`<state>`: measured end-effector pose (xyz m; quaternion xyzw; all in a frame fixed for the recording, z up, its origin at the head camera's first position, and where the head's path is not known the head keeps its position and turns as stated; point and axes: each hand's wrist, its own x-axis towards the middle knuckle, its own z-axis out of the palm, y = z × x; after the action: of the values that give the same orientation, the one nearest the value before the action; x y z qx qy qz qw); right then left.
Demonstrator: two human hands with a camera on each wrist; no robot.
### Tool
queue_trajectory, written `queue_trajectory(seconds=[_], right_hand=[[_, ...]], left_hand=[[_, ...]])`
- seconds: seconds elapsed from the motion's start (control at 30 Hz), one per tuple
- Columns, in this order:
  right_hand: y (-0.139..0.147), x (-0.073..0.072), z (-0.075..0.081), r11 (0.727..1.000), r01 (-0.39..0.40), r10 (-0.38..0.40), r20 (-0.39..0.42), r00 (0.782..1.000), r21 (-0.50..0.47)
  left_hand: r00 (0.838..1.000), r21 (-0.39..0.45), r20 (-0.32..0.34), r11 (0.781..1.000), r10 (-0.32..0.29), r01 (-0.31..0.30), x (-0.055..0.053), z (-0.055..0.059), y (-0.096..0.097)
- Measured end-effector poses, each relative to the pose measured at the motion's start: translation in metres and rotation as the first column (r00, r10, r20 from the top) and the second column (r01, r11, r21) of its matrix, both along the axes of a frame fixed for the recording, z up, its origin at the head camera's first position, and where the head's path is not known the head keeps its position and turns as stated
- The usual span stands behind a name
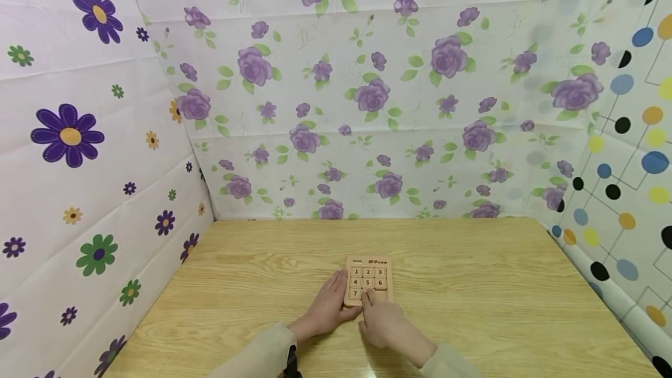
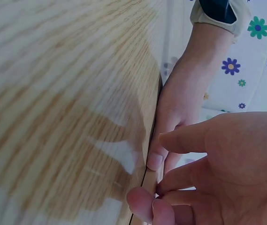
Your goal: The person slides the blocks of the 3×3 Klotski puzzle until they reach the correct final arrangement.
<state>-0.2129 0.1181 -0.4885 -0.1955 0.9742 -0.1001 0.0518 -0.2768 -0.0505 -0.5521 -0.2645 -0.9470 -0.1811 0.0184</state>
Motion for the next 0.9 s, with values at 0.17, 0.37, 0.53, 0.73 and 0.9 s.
queue_trajectory(seconds=[0.17,0.37,0.53,0.73,0.9], right_hand=[[0.002,-0.001,-0.003,1.0,-0.015,0.015,-0.005,1.0,-0.021],[0.004,0.0,-0.008,0.998,-0.033,0.032,-0.012,0.999,-0.049],[0.005,0.002,-0.009,0.997,-0.059,0.058,-0.018,0.998,-0.051],[0.005,0.005,-0.005,0.996,-0.077,0.075,-0.027,0.997,-0.051],[0.005,0.005,-0.005,0.995,-0.089,0.087,-0.046,0.995,-0.051]], left_hand=[[1.0,0.004,0.003,1.0,-0.002,0.002,0.001,-0.001,-0.001],[1.0,0.024,0.004,1.0,-0.013,0.013,0.002,0.0,-0.003],[0.999,0.04,-0.031,0.999,-0.031,0.032,0.005,-0.003,-0.005],[0.995,0.029,-0.095,0.999,-0.043,0.046,0.008,-0.001,-0.006],[0.999,0.033,-0.045,0.999,-0.028,0.029,0.011,0.002,-0.008]])
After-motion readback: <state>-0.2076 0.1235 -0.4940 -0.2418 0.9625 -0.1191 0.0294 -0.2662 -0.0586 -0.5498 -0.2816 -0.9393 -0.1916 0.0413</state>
